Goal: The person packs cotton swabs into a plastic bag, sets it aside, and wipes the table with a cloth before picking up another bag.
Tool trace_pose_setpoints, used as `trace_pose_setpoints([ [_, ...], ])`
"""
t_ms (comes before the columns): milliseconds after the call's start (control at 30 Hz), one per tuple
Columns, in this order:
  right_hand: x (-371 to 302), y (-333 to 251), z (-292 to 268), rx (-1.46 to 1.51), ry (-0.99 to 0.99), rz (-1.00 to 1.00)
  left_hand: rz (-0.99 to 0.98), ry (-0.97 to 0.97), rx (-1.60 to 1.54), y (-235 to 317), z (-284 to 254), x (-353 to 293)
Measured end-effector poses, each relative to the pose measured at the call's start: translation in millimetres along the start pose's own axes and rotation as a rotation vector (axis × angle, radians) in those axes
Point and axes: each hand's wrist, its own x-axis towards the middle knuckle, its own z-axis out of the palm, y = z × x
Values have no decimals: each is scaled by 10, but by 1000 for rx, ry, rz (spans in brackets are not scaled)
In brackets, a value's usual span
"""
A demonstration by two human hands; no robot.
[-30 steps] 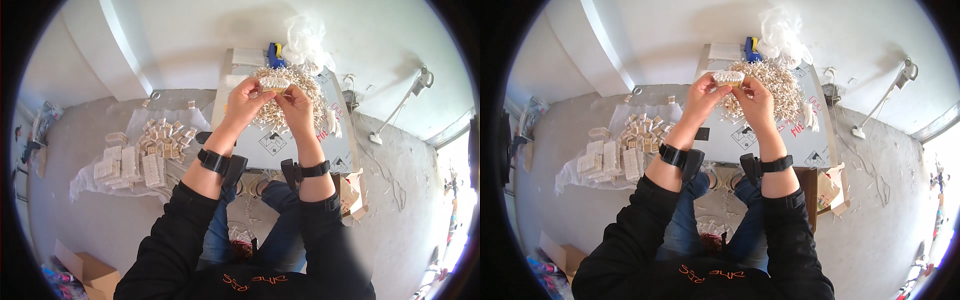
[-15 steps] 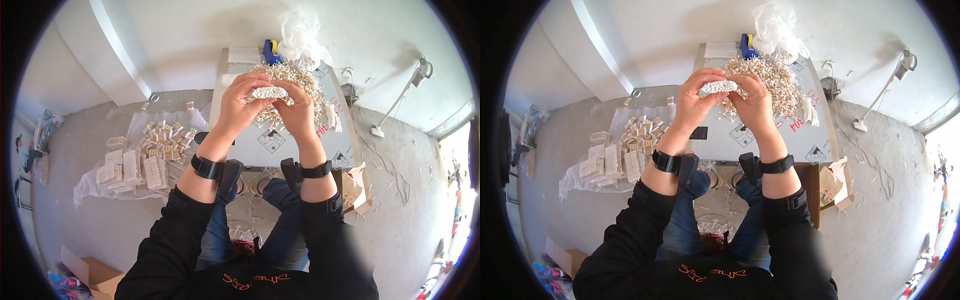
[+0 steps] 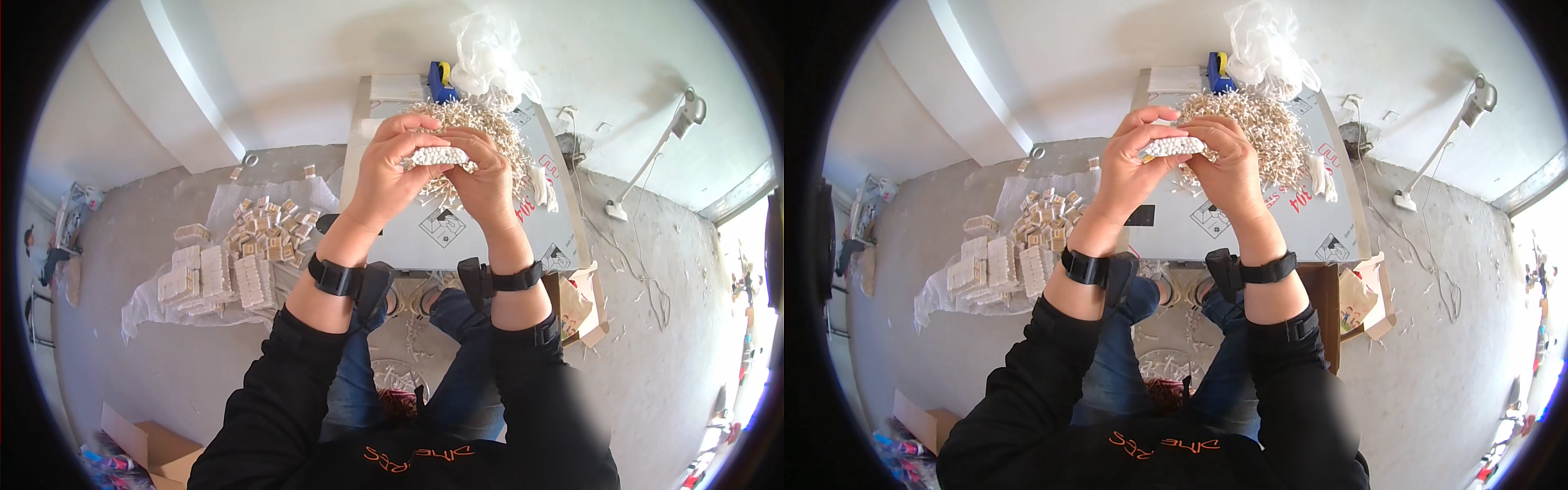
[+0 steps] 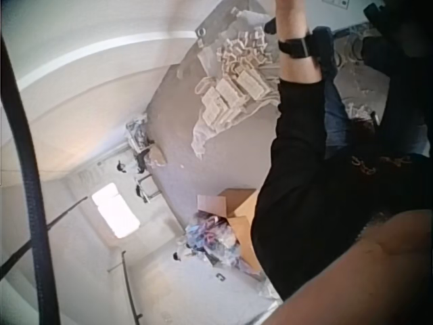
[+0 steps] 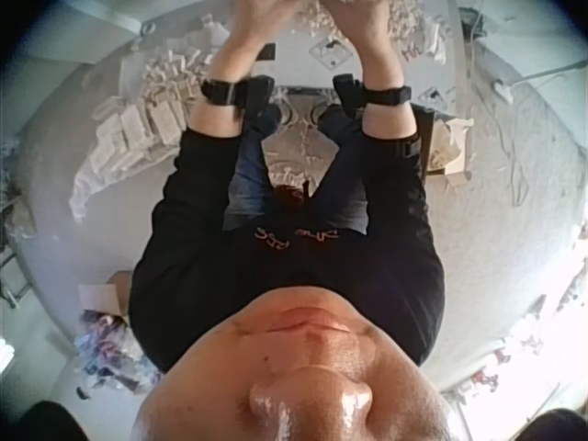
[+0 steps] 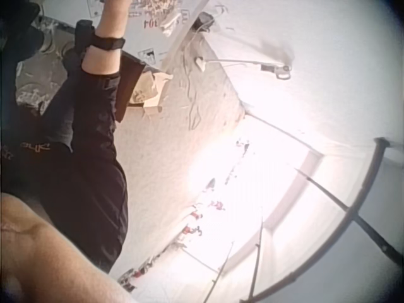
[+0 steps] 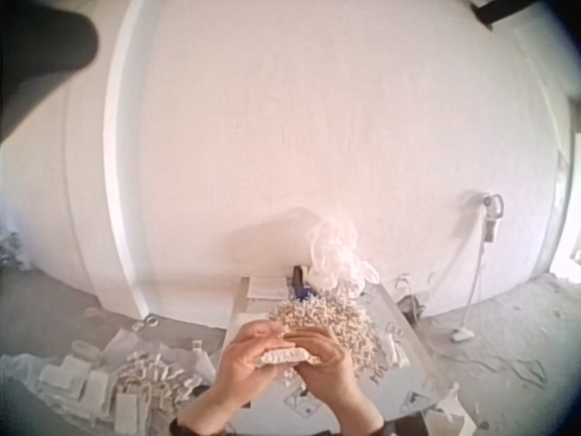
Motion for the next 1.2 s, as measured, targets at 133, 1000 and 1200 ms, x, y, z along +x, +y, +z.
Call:
trace_pose_setpoints([
  [133,24,145,-12,444,-6,295,61,40,95,-49,4,9],
  [1000,-26,91,29,494,-57,343,-144,20,-115,-283,-30,-72],
  [1200,-42,40,44,381,-47,270,3,51,-11,-49,10,-5],
])
